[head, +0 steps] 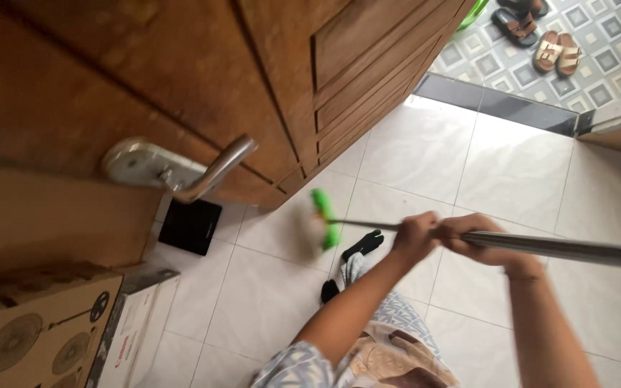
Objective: Sweeping a tiled entryway floor using a broom and collecting the dirt with a green dustpan.
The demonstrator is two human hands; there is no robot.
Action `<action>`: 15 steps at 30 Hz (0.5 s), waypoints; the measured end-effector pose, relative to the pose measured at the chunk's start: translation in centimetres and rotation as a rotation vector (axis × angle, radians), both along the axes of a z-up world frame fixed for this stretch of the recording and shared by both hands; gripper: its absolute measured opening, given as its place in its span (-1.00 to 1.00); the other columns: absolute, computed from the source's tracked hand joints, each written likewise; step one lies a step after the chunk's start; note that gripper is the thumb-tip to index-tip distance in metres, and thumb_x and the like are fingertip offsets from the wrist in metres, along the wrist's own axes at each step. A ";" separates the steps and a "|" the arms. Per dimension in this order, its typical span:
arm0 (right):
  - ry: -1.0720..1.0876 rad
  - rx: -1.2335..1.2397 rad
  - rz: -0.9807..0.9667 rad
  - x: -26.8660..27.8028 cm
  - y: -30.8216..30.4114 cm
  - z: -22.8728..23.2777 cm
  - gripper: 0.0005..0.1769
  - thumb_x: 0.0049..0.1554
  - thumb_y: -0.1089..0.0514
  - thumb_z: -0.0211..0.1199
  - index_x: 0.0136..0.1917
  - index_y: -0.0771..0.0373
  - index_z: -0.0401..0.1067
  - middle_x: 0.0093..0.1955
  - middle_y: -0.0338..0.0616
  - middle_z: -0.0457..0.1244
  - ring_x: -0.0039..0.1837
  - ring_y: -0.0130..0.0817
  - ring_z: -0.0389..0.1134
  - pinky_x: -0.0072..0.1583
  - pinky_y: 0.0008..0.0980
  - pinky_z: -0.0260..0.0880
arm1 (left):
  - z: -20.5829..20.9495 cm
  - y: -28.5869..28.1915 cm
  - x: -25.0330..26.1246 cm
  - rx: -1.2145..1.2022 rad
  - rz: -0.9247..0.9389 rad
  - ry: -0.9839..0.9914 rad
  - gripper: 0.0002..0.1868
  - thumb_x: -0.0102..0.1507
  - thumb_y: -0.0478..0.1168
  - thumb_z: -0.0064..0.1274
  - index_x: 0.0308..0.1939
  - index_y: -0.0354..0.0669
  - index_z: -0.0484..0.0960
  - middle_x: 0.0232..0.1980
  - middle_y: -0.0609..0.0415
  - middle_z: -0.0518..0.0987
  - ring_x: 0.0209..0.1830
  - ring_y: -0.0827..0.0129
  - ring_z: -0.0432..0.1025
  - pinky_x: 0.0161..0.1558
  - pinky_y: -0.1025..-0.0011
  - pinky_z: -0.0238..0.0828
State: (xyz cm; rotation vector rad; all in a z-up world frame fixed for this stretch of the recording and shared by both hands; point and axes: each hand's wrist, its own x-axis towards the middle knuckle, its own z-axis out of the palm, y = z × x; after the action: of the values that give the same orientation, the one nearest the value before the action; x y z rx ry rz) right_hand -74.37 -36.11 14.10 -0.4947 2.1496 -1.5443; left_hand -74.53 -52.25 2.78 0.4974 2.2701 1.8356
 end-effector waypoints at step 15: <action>-0.063 0.315 -0.135 -11.7 11.5 -1.3 -0.88 -0.02 0.29 0.29 -0.33 0.26 0.36 -0.54 -0.25 0.14 -0.46 -0.48 0.09 -0.38 -0.36 0.17 | -5.9 17.1 -13.6 0.174 -0.263 -0.241 -0.87 0.28 -0.24 0.05 -0.33 -0.19 0.50 -0.36 -0.11 0.56 -0.29 -0.02 0.47 -0.27 0.20 0.40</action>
State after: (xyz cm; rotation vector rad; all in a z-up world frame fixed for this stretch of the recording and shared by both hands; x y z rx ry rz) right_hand -86.05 -24.63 12.81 -0.1973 2.3589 -1.2336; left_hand -88.11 -35.11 -3.14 0.5392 1.8076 1.8534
